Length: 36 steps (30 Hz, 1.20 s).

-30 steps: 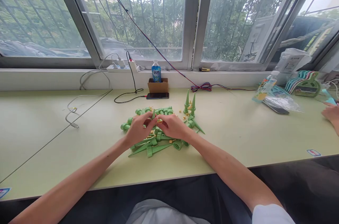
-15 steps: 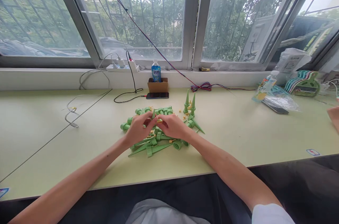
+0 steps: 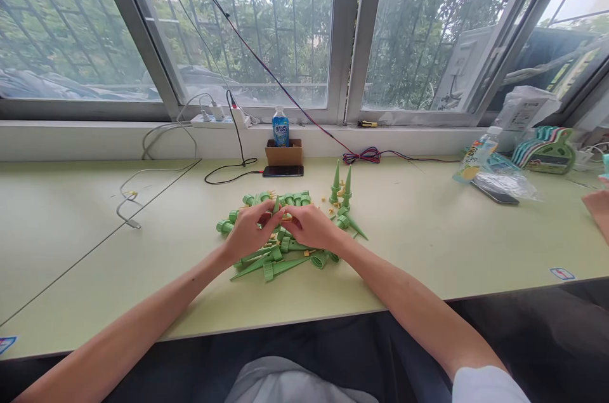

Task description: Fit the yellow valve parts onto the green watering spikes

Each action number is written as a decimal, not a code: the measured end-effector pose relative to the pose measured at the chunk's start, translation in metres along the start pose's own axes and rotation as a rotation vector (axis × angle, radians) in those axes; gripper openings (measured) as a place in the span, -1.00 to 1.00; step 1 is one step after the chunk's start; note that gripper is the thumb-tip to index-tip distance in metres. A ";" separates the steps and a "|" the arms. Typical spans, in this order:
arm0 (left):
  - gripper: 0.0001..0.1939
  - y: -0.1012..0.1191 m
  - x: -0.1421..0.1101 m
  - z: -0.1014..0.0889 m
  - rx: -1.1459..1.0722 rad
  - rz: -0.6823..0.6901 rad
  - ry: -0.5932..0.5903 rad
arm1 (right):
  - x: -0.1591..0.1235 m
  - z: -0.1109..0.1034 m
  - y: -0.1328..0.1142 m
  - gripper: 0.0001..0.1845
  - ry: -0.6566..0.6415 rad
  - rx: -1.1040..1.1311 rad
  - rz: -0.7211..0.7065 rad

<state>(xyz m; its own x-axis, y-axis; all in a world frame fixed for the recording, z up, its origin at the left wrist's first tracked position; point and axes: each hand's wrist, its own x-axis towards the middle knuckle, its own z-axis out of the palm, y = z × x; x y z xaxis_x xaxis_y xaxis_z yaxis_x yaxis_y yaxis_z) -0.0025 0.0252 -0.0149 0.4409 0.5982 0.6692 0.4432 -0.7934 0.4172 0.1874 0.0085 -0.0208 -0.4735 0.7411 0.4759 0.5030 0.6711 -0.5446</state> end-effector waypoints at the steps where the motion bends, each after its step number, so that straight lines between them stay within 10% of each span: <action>1: -0.70 0.000 0.000 0.000 -0.002 -0.002 -0.001 | 0.000 0.000 0.000 -0.87 -0.002 0.001 0.002; 36: -0.70 0.001 0.001 0.000 0.033 0.016 0.004 | 0.000 -0.001 -0.001 -0.86 -0.007 -0.021 0.018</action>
<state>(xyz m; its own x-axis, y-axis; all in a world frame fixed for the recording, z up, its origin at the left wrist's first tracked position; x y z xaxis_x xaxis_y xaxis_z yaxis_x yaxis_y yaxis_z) -0.0022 0.0249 -0.0138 0.4453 0.5850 0.6779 0.4618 -0.7987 0.3859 0.1878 0.0076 -0.0200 -0.4690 0.7533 0.4611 0.5264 0.6576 -0.5390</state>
